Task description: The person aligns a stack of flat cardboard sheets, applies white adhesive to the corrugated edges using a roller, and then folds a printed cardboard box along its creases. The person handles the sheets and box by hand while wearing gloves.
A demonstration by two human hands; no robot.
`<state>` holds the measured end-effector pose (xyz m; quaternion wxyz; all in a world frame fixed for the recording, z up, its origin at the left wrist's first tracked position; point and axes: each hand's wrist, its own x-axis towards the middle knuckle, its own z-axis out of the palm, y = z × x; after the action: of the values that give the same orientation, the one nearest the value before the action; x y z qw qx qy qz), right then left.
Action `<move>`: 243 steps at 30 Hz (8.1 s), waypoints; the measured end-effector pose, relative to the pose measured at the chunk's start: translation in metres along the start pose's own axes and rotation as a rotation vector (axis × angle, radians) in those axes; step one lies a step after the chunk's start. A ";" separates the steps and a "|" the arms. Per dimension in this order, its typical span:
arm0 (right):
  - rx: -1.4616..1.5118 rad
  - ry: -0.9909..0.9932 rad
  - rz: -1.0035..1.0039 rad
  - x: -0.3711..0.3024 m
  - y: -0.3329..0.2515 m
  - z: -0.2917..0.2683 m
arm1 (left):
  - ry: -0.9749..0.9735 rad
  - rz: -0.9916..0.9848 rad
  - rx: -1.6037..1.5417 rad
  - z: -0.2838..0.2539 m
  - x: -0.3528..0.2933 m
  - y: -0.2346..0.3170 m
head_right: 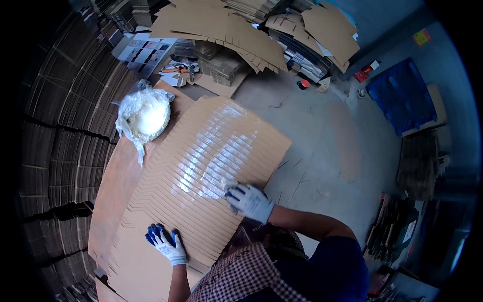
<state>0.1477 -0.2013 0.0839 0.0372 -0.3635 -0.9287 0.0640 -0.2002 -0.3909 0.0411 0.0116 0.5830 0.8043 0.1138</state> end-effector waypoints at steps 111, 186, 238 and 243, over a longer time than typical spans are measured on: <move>0.768 0.089 0.438 0.124 0.261 -0.021 | -0.445 0.324 -0.339 0.187 0.459 0.268; 0.574 0.138 0.468 0.006 0.019 0.016 | 0.301 -0.343 -0.183 0.005 -0.018 -0.091; 0.746 0.251 0.411 0.178 -0.075 0.038 | 0.345 -0.361 -0.104 0.002 -0.014 -0.084; 0.707 0.289 0.350 0.196 -0.065 0.056 | 0.326 -0.340 -0.082 0.007 -0.013 -0.087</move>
<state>-0.0459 -0.1208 0.0423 0.2779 -0.4860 -0.7589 0.3325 -0.2760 -0.4279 0.0156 -0.0759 0.4123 0.8769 0.2352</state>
